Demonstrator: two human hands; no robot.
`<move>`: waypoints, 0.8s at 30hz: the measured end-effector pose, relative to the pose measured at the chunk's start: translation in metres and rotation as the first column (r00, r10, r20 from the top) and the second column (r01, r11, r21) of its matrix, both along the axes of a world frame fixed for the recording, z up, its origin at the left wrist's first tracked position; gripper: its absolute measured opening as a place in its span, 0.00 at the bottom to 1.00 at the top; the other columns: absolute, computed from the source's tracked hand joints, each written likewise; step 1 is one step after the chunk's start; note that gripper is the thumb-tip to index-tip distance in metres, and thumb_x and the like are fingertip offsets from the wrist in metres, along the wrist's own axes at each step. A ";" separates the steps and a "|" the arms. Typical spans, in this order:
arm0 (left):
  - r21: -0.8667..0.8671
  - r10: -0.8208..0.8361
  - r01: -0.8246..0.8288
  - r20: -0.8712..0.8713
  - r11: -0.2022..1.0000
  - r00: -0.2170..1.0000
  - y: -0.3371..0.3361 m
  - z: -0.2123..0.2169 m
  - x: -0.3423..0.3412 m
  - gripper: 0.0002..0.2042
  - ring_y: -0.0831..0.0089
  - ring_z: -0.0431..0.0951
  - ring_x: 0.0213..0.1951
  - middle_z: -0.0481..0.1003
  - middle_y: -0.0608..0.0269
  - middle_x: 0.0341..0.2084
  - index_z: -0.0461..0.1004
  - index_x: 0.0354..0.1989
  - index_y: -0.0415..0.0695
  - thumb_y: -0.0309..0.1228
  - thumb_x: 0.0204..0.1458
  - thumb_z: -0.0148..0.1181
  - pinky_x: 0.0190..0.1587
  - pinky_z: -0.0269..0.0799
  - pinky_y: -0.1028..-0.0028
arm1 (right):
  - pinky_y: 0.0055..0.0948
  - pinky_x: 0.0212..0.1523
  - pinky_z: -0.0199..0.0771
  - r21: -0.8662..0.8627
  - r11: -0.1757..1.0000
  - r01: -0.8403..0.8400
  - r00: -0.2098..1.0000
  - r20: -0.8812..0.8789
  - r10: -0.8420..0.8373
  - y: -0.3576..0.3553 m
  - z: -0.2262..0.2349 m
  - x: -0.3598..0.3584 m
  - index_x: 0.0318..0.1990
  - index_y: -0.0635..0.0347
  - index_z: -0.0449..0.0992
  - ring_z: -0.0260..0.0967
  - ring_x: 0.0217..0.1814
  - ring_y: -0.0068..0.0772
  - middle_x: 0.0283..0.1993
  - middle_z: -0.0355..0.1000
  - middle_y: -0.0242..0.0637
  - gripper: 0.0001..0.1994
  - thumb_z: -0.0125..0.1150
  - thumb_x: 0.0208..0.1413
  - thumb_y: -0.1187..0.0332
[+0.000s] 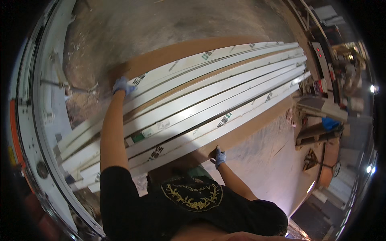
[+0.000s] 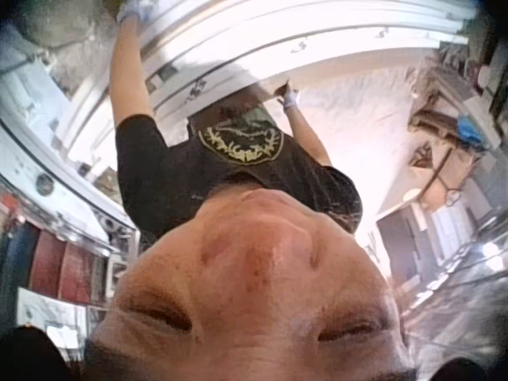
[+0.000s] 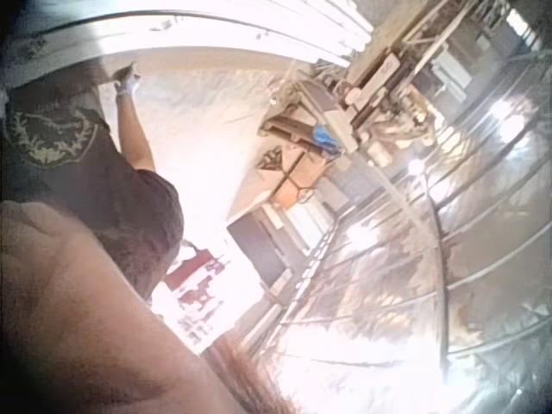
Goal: The person applies small white labels to a dark surface, then moves to a stack of white planks and applies labels to each one individually using a machine. The person handles the planks one at a time, placing them on the machine and pressing the label onto the surface.
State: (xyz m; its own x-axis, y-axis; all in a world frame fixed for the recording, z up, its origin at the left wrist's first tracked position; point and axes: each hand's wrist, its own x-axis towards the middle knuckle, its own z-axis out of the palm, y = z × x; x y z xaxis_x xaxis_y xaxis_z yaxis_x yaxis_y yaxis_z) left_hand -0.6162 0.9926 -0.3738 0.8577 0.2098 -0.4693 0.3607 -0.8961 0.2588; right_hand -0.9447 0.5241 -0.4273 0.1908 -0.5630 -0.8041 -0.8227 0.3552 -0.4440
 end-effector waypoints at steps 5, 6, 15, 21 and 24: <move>-0.260 0.091 -0.116 -0.106 0.959 0.990 -0.029 0.001 0.022 0.26 0.66 0.71 0.40 0.70 0.51 0.37 0.64 0.46 0.44 0.36 0.35 0.64 0.41 0.67 0.70 | 0.44 0.31 0.67 -0.025 1.000 -0.009 1.000 -0.014 0.008 -0.041 0.029 0.009 0.46 0.50 0.57 0.63 0.40 0.42 0.42 0.64 0.39 0.29 0.58 0.42 0.44; -0.435 0.181 -0.121 0.099 0.892 0.978 0.005 -0.052 0.015 0.27 0.67 0.70 0.38 0.70 0.52 0.36 0.63 0.46 0.44 0.35 0.35 0.64 0.39 0.67 0.71 | 0.44 0.30 0.67 -0.040 0.997 -0.067 0.998 -0.021 0.066 -0.047 0.034 0.031 0.46 0.51 0.57 0.63 0.40 0.42 0.41 0.64 0.40 0.30 0.58 0.42 0.44; 0.122 -0.266 0.247 0.178 0.961 0.948 -0.097 0.038 -0.005 0.40 0.58 0.66 0.50 0.63 0.53 0.51 0.57 0.55 0.47 0.50 0.31 0.65 0.51 0.63 0.65 | 0.44 0.27 0.70 -0.067 0.994 -0.092 0.996 -0.029 0.090 -0.086 0.071 -0.012 0.49 0.56 0.56 0.64 0.41 0.45 0.45 0.63 0.44 0.33 0.58 0.42 0.44; 0.105 -0.218 0.226 -0.076 0.969 0.973 -0.115 0.124 0.012 0.36 0.59 0.66 0.51 0.64 0.55 0.51 0.59 0.52 0.49 0.51 0.33 0.63 0.51 0.64 0.65 | 0.40 0.23 0.70 -0.084 0.996 -0.035 0.999 0.001 0.035 -0.087 0.084 -0.011 0.48 0.56 0.57 0.65 0.37 0.44 0.42 0.65 0.45 0.33 0.59 0.41 0.44; 0.168 -0.458 0.489 -0.194 0.856 0.867 -0.144 0.163 -0.005 0.31 0.61 0.66 0.51 0.65 0.55 0.50 0.65 0.51 0.49 0.55 0.40 0.54 0.52 0.61 0.65 | 0.37 0.19 0.68 -0.138 0.990 -0.025 1.000 0.012 0.027 -0.091 0.097 -0.018 0.46 0.57 0.58 0.65 0.32 0.41 0.39 0.66 0.44 0.32 0.59 0.41 0.44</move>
